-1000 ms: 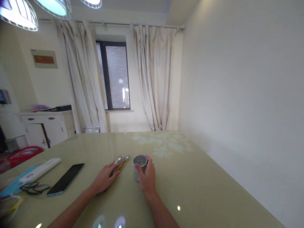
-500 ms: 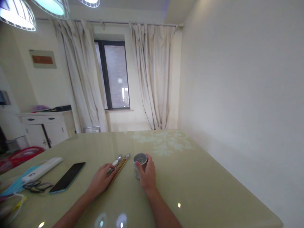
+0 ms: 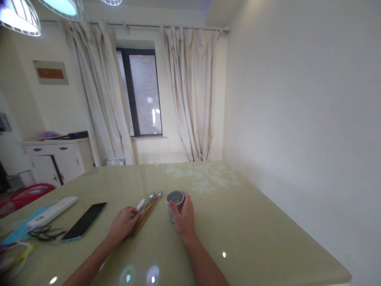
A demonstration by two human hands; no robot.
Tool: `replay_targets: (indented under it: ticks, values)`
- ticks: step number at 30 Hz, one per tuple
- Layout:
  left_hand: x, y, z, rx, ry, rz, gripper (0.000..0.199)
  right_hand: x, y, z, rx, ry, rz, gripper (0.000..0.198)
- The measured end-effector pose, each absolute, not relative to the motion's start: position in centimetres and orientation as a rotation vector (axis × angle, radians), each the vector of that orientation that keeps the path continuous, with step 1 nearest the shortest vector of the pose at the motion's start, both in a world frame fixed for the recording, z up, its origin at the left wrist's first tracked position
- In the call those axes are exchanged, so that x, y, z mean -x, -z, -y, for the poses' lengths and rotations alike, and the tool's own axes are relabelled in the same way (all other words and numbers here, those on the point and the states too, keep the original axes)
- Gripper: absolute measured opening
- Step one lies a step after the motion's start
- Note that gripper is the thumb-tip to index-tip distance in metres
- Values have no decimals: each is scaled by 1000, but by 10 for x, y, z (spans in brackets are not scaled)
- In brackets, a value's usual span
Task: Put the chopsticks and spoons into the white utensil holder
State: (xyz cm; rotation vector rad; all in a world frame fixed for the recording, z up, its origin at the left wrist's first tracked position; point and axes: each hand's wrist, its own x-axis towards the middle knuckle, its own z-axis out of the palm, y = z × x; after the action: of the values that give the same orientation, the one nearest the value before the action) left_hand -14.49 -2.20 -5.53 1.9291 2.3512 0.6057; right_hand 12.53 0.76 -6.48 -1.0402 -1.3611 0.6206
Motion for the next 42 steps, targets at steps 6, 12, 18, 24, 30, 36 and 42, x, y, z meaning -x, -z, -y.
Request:
replay_targets:
  ticks: [6,12,18,24,30,36,42]
  values:
    - [142,54,25,-1938,-561,-2386,35,-125,66,-8,1055,-602,1363,72]
    - [140,50,29,-1973,-517,-2418,32,-125,66,-8,1050,-609,1369,73]
    - [130,46,32,-2062,-527,-2431,32,-125,63,-6,1045,-613,1368,73]
    - [91,50,24,-2271,-481,-2303,35,-125,61,-4,1083,-555,1357,77]
    - [84,41,-8,-2026,-477,-2516,40,-125,62,-2,1100,-504,1348,80]
    - [101,42,-21,-1937,-481,-2520,33,-124,60,4,1104,-481,1373,75]
    - [100,41,-18,-2047,-355,-2490,34,-121,53,11,1159,-475,1386,69]
